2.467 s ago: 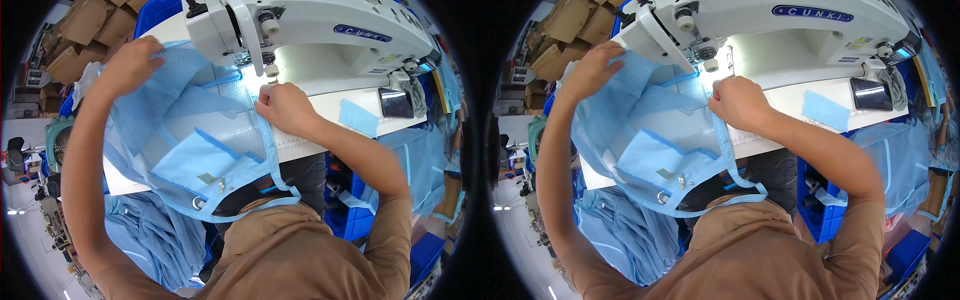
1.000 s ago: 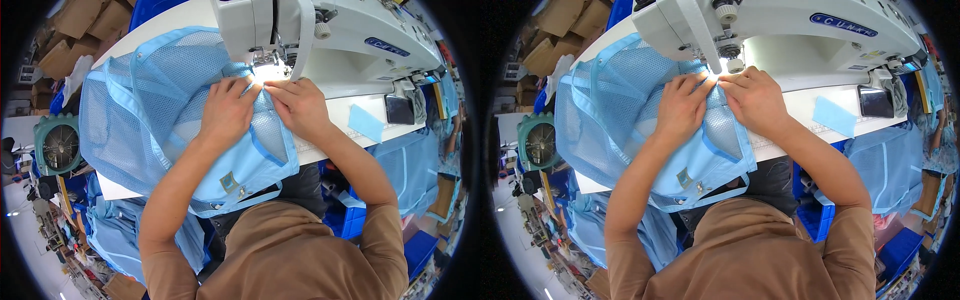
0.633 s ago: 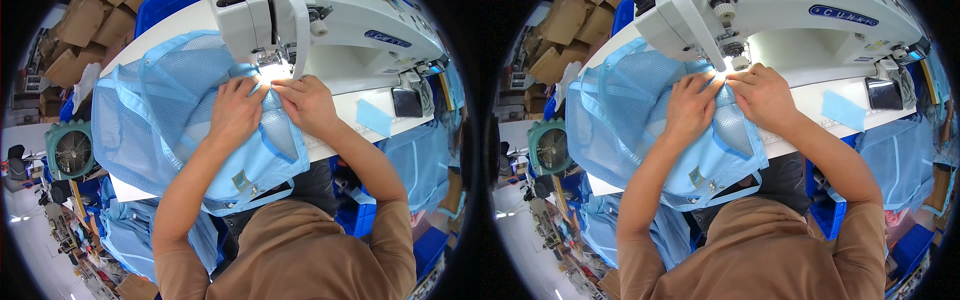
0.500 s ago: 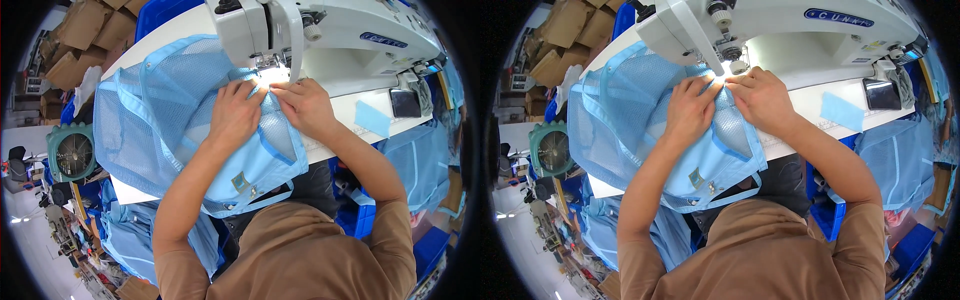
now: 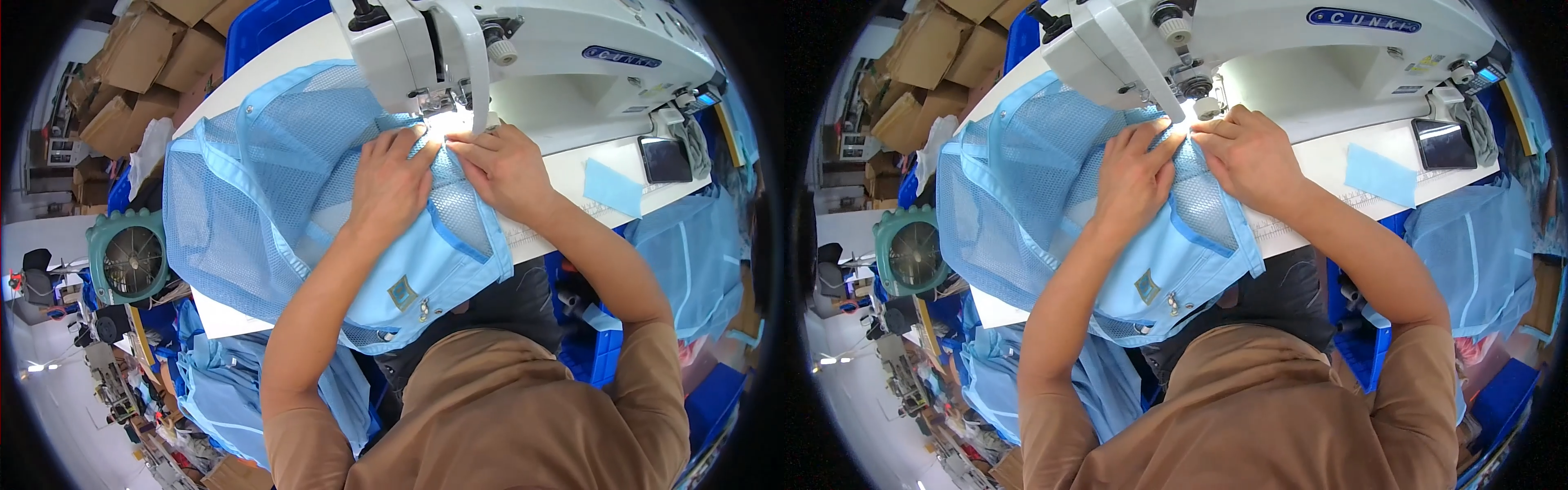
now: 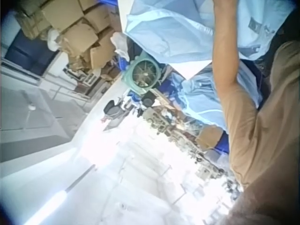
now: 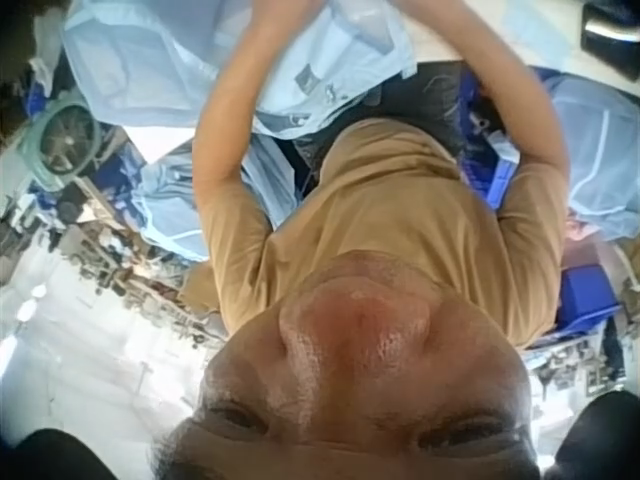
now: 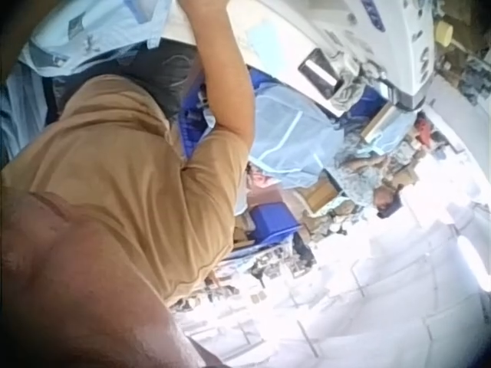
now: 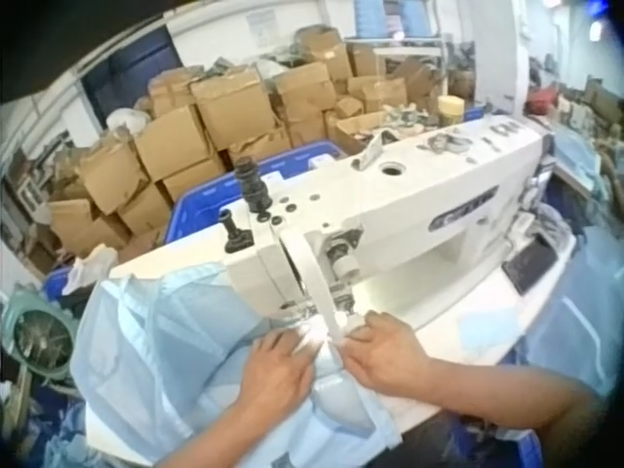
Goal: The recorder is sewing a light blue mesh bag and trimming excess thread using an industrial sewing machine.
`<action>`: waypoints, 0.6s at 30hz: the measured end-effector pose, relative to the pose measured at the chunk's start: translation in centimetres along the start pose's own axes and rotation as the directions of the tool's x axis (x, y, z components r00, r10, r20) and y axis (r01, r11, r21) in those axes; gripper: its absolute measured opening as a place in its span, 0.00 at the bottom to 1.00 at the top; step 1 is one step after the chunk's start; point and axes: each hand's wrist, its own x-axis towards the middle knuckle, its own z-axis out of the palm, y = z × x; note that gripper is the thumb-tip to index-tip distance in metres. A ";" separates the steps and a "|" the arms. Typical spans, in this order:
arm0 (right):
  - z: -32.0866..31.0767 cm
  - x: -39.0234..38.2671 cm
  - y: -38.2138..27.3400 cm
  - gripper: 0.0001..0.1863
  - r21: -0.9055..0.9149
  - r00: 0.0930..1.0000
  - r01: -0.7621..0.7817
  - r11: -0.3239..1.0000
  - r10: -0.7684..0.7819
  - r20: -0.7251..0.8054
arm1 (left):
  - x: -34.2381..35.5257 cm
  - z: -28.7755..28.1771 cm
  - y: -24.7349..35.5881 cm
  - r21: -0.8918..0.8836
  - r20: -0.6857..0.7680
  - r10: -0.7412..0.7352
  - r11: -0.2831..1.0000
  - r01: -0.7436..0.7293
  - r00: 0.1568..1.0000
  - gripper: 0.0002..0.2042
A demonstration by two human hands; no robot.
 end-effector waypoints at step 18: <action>0.1 -0.2 0.4 0.13 -0.013 1.000 0.002 1.000 -0.002 0.002 | 0.5 0.0 -0.7 -0.023 -0.009 0.029 0.999 -0.030 1.000 0.16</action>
